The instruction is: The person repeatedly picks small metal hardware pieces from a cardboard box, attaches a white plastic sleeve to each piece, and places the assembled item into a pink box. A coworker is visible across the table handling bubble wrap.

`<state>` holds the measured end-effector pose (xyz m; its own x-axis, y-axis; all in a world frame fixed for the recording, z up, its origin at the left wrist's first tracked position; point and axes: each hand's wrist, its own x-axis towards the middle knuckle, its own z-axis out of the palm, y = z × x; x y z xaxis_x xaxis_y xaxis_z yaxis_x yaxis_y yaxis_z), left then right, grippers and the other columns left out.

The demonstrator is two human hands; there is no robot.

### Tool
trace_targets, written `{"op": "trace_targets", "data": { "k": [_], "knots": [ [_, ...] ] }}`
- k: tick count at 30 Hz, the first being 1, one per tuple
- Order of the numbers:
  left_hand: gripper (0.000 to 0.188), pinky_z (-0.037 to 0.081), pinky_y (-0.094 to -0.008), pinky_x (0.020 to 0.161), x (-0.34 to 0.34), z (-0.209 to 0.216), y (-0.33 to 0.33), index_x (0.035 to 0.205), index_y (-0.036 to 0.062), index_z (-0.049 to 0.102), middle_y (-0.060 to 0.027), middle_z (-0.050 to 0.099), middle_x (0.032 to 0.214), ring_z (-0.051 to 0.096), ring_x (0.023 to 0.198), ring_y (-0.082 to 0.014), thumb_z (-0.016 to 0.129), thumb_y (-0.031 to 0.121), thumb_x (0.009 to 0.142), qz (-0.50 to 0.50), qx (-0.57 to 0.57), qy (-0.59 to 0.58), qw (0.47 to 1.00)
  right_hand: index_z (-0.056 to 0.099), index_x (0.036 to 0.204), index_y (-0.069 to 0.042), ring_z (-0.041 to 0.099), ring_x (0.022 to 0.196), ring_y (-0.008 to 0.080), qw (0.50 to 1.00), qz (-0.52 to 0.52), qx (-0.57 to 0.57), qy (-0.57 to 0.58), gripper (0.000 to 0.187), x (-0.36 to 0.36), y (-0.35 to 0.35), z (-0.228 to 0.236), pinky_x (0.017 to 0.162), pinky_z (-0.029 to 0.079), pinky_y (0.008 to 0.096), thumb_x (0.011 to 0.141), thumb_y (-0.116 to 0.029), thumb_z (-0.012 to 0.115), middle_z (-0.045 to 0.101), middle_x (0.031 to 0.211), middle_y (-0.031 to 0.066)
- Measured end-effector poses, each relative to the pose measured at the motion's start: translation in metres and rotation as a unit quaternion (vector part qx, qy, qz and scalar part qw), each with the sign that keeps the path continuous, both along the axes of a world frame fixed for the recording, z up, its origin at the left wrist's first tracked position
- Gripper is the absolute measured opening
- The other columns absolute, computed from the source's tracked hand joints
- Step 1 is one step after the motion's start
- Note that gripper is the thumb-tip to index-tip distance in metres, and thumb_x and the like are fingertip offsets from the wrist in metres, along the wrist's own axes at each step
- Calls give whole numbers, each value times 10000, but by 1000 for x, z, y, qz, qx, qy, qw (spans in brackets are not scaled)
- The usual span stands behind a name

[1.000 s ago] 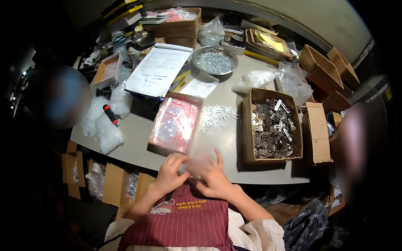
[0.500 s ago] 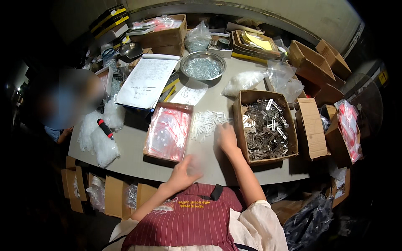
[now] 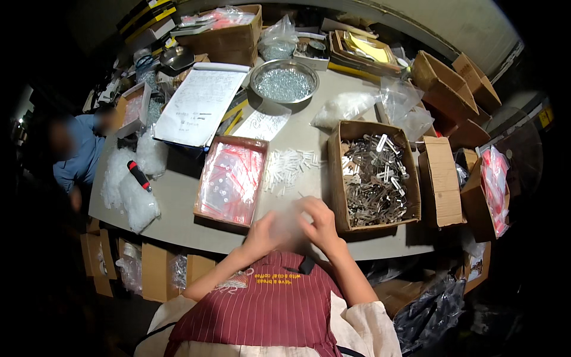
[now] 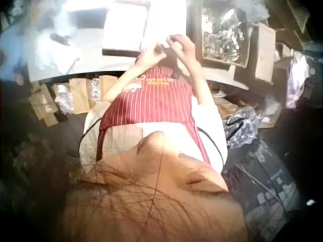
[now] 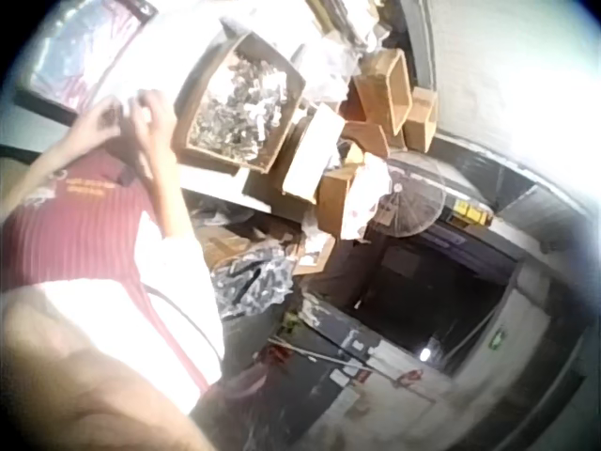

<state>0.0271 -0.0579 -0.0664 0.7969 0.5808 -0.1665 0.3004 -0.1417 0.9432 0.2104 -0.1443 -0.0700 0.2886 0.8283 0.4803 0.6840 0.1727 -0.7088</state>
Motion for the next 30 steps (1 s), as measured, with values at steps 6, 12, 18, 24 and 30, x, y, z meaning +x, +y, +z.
{"op": "trace_targets", "data": {
  "k": [6, 12, 18, 24, 30],
  "knots": [
    [307, 538, -399, 802, 15, -8, -3, 1076, 32, 562, -174, 689, 981, 696, 942, -366, 744, 95, 837, 1, 38, -112, 993, 743, 1053, -64, 618, 1027, 277, 990, 93, -58, -89, 273, -2, -23, 43, 985, 438, 418, 783, -40, 720, 693, 1065, 88],
    [367, 550, -423, 784, 24, -10, -10, 1075, 36, 586, -160, 698, 995, 693, 956, -369, 778, 43, 762, -15, 93, -103, 990, 730, 1113, -103, 541, 1280, 322, 961, 140, -135, -197, 395, -9, -32, 69, 1196, 265, 574, 725, -136, 662, 673, 1196, 82],
    [316, 552, -389, 786, 32, -38, -11, 1089, 37, 601, -145, 703, 951, 708, 913, -317, 762, 80, 820, 20, 91, -100, 991, 723, 1101, -67, 602, 1200, 335, 970, 190, -130, -80, 372, 35, -27, 82, 1146, 358, 544, 740, -104, 640, 673, 1197, 119],
    [434, 549, -318, 711, 32, -55, -18, 1247, 4, 518, -75, 698, 915, 681, 816, -160, 732, 79, 878, -41, -83, -33, 995, 741, 979, -79, 573, 1114, 315, 897, -107, -233, -360, 226, 187, -2, 2, 966, 448, 438, 779, -110, 640, 660, 1064, 122],
    [352, 528, -268, 635, 25, -67, -17, 1225, 4, 577, -59, 687, 901, 648, 735, -122, 720, 83, 913, -34, -173, -16, 984, 767, 1005, -165, 515, 1203, 305, 814, 8, -333, -477, 281, 211, 7, -47, 1176, 254, 546, 737, -169, 684, 646, 1085, 65]
  ]
}}
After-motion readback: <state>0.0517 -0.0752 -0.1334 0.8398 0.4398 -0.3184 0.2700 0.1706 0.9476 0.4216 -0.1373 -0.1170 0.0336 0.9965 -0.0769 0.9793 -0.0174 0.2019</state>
